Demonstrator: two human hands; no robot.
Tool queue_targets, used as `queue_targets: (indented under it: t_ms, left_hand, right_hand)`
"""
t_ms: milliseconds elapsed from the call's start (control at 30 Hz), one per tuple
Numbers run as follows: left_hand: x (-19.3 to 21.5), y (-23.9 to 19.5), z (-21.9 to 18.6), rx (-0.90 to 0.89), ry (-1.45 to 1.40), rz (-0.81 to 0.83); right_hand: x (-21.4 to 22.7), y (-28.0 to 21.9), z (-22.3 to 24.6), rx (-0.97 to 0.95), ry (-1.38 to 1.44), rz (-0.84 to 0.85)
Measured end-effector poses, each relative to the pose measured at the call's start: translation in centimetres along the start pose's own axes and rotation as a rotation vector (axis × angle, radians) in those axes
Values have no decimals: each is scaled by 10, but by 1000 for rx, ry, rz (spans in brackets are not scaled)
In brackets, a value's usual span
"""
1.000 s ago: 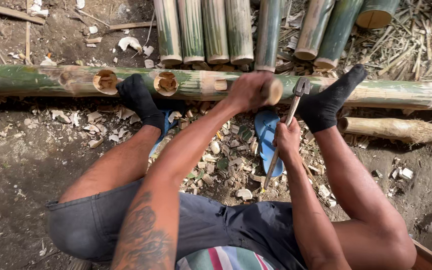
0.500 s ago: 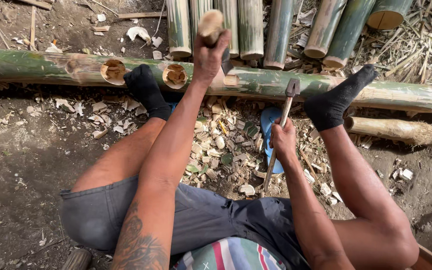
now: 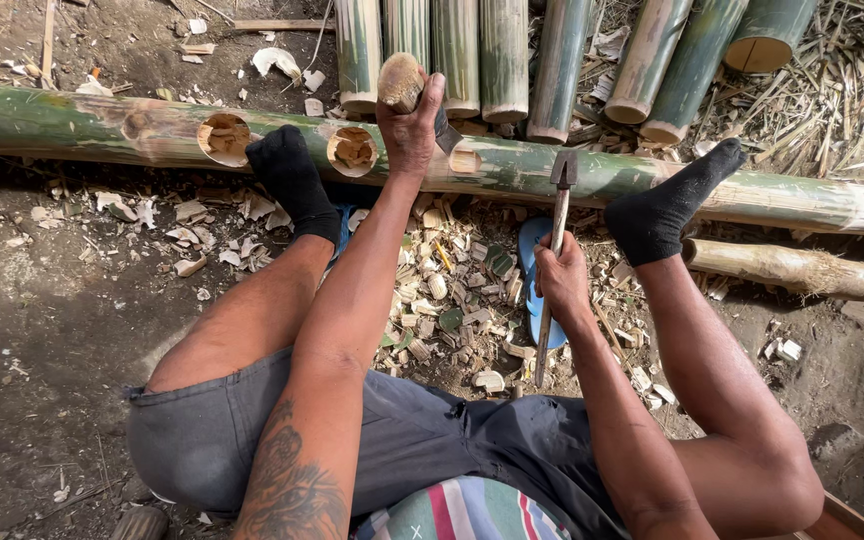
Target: The person sits on the ground and uses a hammer and chisel to carve circular holes into a large bamboo log. They repeatedly insert smaller bamboo segments into the holes to check fit, then continue chiseling to enlarge the openings.
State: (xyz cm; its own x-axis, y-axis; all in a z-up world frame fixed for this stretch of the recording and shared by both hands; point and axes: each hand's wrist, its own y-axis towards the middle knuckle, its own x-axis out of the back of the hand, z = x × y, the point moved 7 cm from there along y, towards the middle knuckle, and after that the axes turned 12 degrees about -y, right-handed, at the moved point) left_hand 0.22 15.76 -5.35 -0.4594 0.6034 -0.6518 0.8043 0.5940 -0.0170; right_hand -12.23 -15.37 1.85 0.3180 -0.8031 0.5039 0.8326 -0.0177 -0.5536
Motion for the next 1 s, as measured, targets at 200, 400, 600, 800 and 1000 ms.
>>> queue_targets:
  t_ms: [200, 400, 600, 800, 1000]
  left_hand:
    - [-20, 4, -6, 79, 80, 73]
    - [-40, 2, -21, -54, 415, 73]
    - [-26, -33, -12, 94, 132, 260]
    - [-26, -32, -11, 107, -33, 254]
    - [4, -31, 1, 97, 147, 135]
  right_hand:
    - [-6, -7, 1, -18, 9, 8]
    - [1, -6, 56, 108, -135, -71]
    - [51, -55, 199, 922, -367, -244]
    - [44, -82, 295, 1248, -715, -314]
    - [-43, -21, 293, 658, -1210, 197]
